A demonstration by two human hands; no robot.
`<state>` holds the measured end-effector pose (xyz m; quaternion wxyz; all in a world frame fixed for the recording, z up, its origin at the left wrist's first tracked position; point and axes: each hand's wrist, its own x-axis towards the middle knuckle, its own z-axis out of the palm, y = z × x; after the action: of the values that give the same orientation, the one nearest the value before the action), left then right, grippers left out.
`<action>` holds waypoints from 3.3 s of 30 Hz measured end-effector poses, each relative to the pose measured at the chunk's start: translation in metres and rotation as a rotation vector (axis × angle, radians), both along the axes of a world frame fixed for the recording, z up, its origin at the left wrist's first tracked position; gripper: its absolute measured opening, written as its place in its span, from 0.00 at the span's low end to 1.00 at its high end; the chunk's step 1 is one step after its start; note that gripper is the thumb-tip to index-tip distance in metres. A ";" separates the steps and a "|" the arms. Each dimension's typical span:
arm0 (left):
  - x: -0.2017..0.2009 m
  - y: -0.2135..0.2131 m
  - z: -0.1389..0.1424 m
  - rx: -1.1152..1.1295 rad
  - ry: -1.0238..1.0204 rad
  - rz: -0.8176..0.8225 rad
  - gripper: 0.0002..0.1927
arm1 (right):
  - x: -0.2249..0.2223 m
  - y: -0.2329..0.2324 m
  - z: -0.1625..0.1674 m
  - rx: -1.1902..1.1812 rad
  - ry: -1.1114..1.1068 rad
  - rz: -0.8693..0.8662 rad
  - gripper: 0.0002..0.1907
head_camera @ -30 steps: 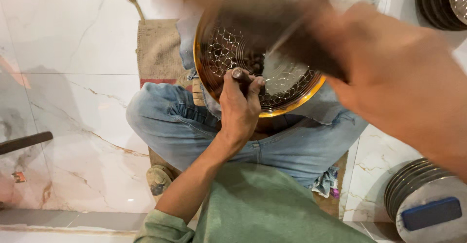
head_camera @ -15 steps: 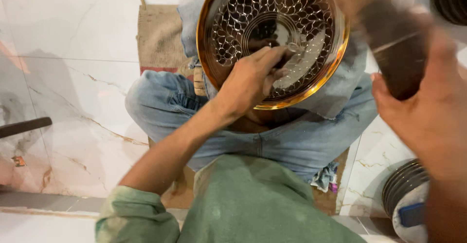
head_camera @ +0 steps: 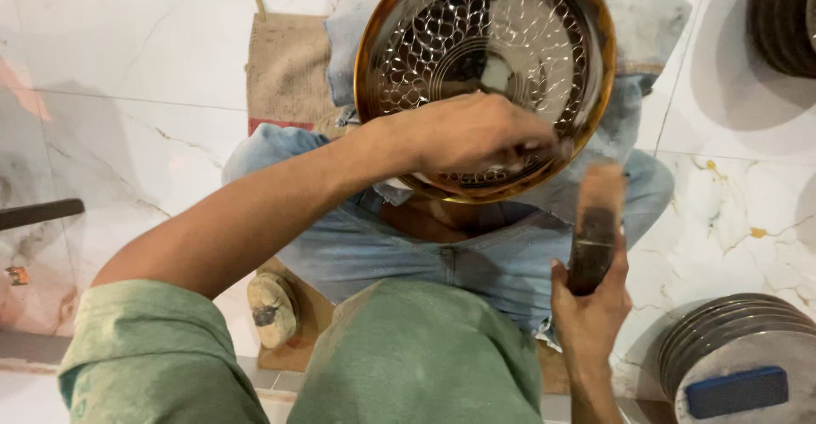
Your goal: The person sits cross-legged on the floor with a decorative metal tray on their lap. They hold a small punch against the tray's patterned surface with one hand and strike it repeatedly with a wooden mallet held in the other hand, working the embossed design across the tray, briefly pausing to apply something from a small container before resuming hammering.
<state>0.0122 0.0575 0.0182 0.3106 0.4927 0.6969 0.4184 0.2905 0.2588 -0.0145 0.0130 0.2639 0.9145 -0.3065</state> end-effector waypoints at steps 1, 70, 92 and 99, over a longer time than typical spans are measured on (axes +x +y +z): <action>0.001 0.000 0.002 0.099 -0.073 0.075 0.21 | 0.001 -0.004 0.001 -0.069 0.027 -0.068 0.49; 0.020 -0.013 -0.014 0.074 0.213 0.306 0.22 | -0.094 0.049 0.089 0.365 0.054 0.474 0.39; -0.009 -0.014 -0.004 0.012 0.139 0.067 0.23 | -0.074 0.039 0.035 0.029 0.052 0.147 0.47; 0.018 -0.029 -0.019 0.124 0.237 0.403 0.23 | -0.139 0.051 0.103 0.426 0.024 0.602 0.38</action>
<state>0.0303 0.0281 -0.0006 0.1059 0.4076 0.7857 0.4531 0.1511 0.3095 0.0889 0.0368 -0.0238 0.9945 -0.0947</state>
